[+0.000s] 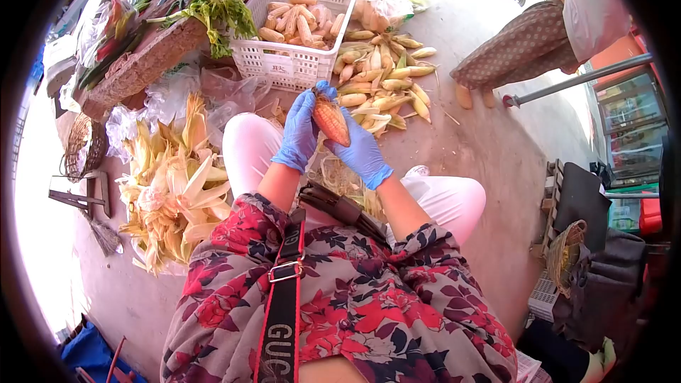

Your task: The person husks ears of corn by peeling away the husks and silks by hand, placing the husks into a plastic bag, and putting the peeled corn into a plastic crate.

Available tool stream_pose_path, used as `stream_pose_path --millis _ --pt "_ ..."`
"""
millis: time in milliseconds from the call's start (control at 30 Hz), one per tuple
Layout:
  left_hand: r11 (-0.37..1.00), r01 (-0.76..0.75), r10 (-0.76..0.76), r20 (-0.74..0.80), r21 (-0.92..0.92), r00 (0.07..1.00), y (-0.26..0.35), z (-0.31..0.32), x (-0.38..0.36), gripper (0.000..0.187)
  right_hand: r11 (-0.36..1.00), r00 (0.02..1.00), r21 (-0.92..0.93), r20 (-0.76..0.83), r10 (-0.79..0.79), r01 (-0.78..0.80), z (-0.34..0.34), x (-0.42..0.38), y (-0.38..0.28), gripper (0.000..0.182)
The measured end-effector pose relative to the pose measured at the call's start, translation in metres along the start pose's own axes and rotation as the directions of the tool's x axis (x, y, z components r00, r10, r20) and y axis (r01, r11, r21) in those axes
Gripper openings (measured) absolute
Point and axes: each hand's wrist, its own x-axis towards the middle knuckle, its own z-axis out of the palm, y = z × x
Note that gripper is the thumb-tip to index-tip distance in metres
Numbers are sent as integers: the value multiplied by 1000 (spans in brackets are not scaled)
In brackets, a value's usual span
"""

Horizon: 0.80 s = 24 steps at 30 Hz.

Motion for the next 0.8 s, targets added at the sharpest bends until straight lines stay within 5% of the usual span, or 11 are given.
stream_pose_path --millis 133,233,300,367,400,433,500,533,700,767,800 --pt "985 172 -169 -184 -1 968 8 10 7 18 987 992 -104 -16 -123 120 1 0 10 83" --pt "693 334 -439 -5 -639 899 5 -4 4 16 985 997 156 -20 -73 75 -1 1 11 84" --pt "629 425 -508 70 -651 859 4 -8 8 16 968 996 242 -66 -60 74 -6 -2 13 73" --pt "639 503 -540 125 -582 832 4 -13 8 16 912 977 403 -214 11 78 -1 -3 28 65" --pt "803 477 -515 -15 -357 857 2 -14 6 16 790 967 610 -160 199 -62 -3 -4 50 51" --pt "896 435 -444 -133 -92 886 0 -15 5 17 492 949 869 -103 298 -60 -19 -1 33 45" --pt "681 229 -247 -77 696 966 -22 -40 8 30 357 956 930 -22 293 -88 -41 -1 46 43" --pt "588 129 -213 -1 799 977 -31 -42 10 37 280 950 956 -6 312 -86 -47 -2 49 44" --pt "-39 -401 -137 393 915 909 -37 -13 -1 83 -22 888 1000 11 459 -1 -56 -1 29 52" --pt "667 -13 -342 321 745 883 -35 34 -18 84 -38 877 999 -5 481 27 -44 -2 34 42" --pt "499 -295 -139 411 815 901 -60 21 -14 79 -39 846 999 3 532 21 -36 0 39 39"
